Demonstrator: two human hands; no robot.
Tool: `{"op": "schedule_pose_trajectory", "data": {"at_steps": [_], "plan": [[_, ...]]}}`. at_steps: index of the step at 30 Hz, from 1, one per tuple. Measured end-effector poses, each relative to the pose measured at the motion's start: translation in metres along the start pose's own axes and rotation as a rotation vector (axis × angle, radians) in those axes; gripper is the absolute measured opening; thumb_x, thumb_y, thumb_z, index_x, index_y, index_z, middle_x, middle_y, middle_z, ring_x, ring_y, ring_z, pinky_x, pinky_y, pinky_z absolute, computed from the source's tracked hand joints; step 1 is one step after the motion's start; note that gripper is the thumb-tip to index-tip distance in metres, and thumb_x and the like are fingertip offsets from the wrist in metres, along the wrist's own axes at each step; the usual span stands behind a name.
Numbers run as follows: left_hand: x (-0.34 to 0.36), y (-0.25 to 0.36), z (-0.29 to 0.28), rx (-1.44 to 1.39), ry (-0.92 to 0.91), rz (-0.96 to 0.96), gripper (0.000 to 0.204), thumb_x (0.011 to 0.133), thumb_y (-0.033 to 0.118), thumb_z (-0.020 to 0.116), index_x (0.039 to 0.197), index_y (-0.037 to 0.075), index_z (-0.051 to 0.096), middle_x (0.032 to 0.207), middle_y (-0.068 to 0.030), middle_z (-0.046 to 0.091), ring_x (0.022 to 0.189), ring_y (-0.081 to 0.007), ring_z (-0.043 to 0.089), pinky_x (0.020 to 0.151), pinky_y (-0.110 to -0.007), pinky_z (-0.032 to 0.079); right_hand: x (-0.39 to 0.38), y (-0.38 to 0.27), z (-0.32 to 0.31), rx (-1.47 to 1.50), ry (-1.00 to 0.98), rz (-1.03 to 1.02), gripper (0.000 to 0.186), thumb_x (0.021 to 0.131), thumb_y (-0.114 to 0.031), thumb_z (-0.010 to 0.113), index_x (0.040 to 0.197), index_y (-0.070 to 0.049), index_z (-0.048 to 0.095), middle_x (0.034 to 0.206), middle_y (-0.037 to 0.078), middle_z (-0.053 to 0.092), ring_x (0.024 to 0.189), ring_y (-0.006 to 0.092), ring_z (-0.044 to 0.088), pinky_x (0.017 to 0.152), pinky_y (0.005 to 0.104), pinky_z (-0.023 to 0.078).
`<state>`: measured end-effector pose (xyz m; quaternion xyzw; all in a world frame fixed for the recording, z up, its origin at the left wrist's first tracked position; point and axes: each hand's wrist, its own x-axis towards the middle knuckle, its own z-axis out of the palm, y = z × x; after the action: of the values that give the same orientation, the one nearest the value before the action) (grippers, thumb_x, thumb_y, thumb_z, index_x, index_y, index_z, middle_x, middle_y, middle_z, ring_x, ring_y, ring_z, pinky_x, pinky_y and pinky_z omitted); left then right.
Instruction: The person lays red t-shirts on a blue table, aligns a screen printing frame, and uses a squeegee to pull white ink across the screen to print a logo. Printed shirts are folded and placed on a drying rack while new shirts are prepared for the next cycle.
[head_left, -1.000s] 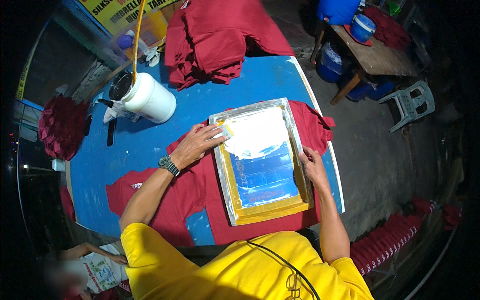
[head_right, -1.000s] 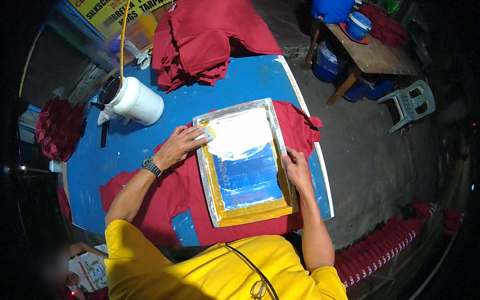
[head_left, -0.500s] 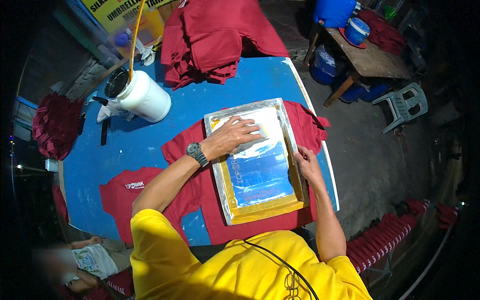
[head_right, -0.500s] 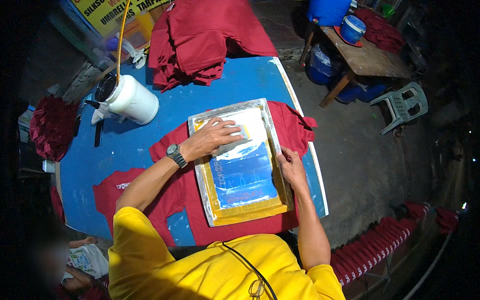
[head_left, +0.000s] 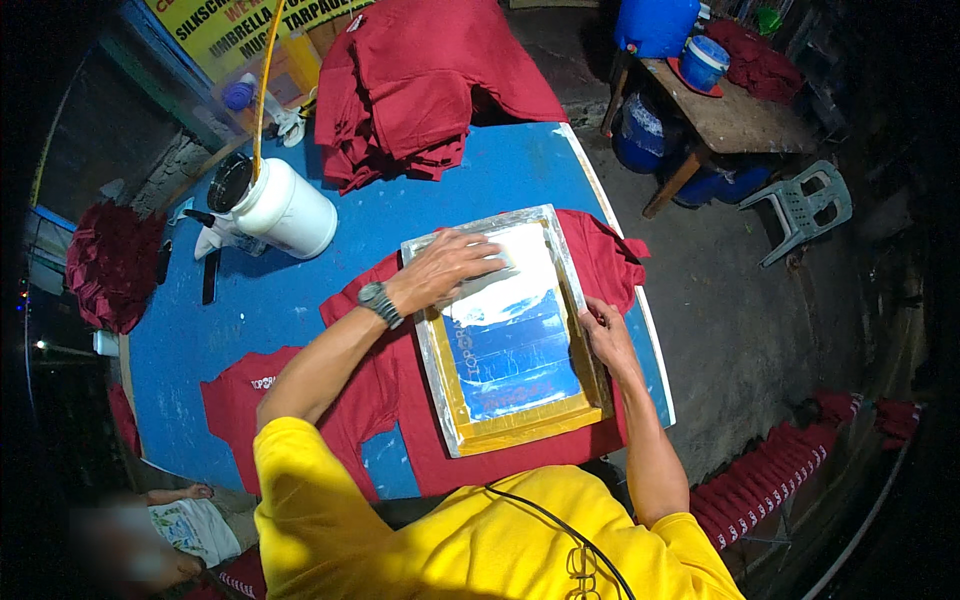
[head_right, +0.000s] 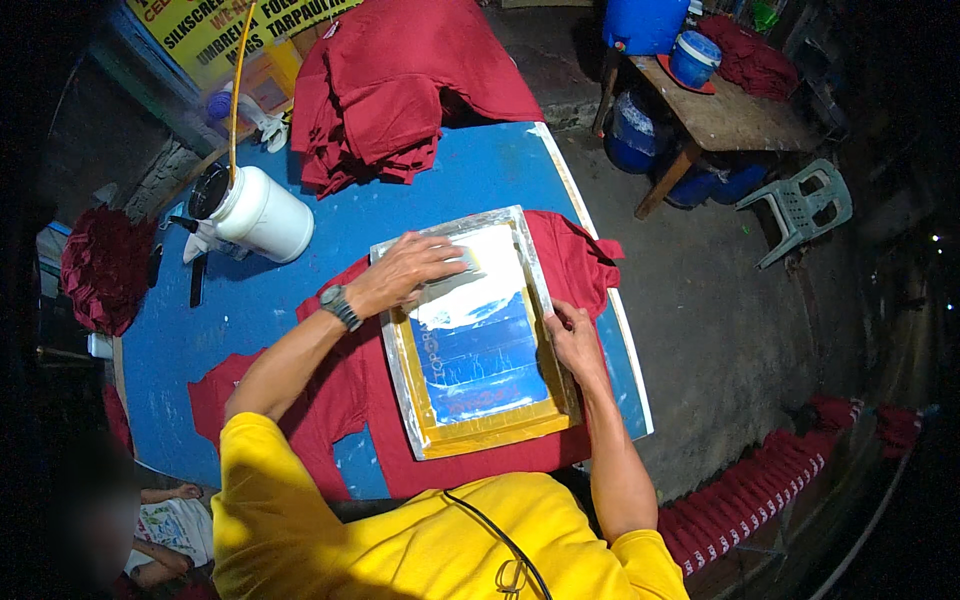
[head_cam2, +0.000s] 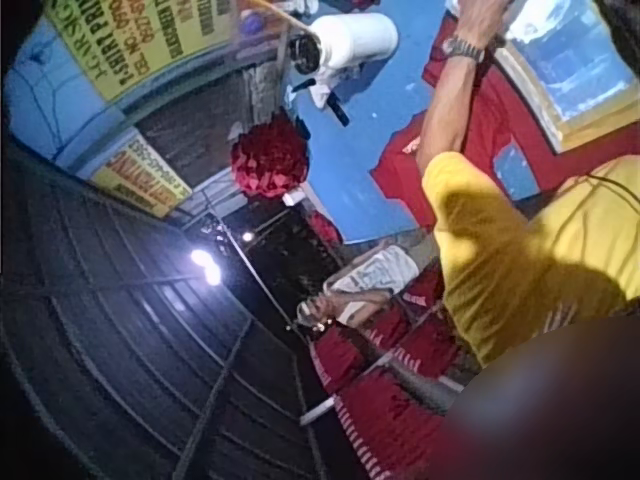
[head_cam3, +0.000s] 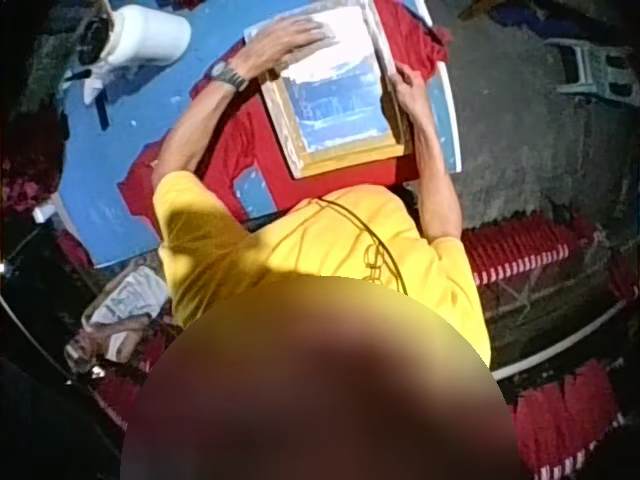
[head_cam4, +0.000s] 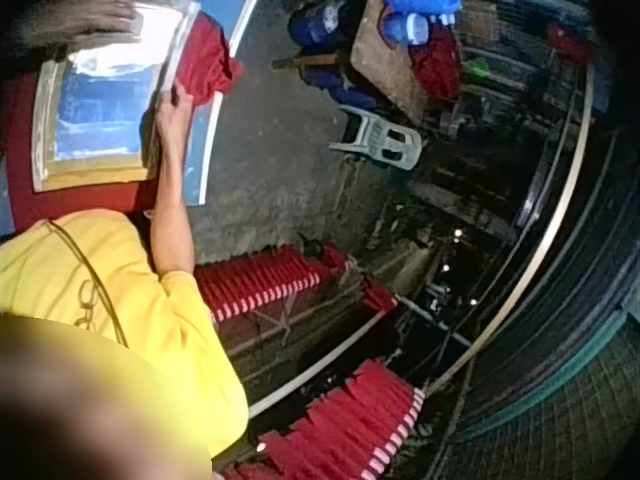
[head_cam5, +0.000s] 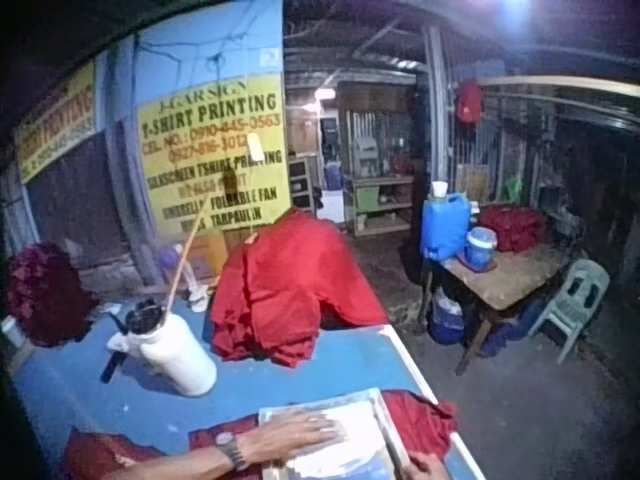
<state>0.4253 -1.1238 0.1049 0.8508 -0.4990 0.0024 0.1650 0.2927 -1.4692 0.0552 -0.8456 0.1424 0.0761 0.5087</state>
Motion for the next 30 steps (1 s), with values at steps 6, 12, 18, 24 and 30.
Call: {"op": "schedule_pose_trajectory", "data": {"at_steps": [6,12,18,24,30], "plan": [[0.045,-0.004,0.032,0.152,0.018,0.076,0.085,0.075,-0.001,0.081,0.153,0.024,0.058,0.16,-0.0027,0.055,0.152,-0.0254,0.045,0.124,-0.05,0.036,0.002,0.004,0.001,0.007,-0.004,-0.016,0.044,0.103,-0.028,0.067,0.142,-0.007,0.069,0.128,0.024,0.066,0.119,0.0349,0.067,0.108,0.0426,0.05],[-0.005,-0.01,0.02,0.103,-0.045,0.008,0.082,0.078,-0.004,0.078,0.153,0.024,0.057,0.162,-0.0025,0.052,0.153,-0.0248,0.044,0.122,-0.052,0.035,0.006,0.015,0.004,0.068,-0.018,-0.018,0.044,0.103,-0.028,0.068,0.142,-0.008,0.069,0.128,0.022,0.065,0.12,0.0339,0.066,0.108,0.0421,0.05],[-0.072,-0.01,-0.002,0.164,-0.107,-0.087,0.087,0.076,-0.008,0.077,0.154,0.022,0.054,0.164,-0.0044,0.051,0.153,-0.0248,0.045,0.115,-0.047,0.038,0.004,0.01,0.003,0.026,-0.001,-0.007,0.042,0.103,-0.027,0.068,0.14,-0.007,0.07,0.125,0.021,0.065,0.118,0.0315,0.066,0.107,0.0408,0.05],[-0.102,-0.006,-0.002,0.143,-0.049,-0.126,0.083,0.078,-0.012,0.07,0.154,0.02,0.054,0.164,-0.0098,0.051,0.153,-0.027,0.045,0.117,-0.05,0.037,0.007,0.012,0.003,0.09,-0.024,-0.019,0.043,0.102,-0.025,0.067,0.139,-0.002,0.07,0.123,0.018,0.067,0.114,0.0283,0.067,0.103,0.0386,0.051],[-0.111,-0.006,0.011,0.156,-0.022,-0.124,0.084,0.081,-0.008,0.072,0.156,0.022,0.053,0.162,-0.0122,0.05,0.154,-0.0288,0.045,0.12,-0.051,0.037,0.013,0.022,0.003,0.093,-0.012,-0.039,0.043,0.104,-0.022,0.066,0.14,0.001,0.067,0.109,0.008,0.073,0.098,0.0163,0.064,0.09,0.0313,0.051]]}}
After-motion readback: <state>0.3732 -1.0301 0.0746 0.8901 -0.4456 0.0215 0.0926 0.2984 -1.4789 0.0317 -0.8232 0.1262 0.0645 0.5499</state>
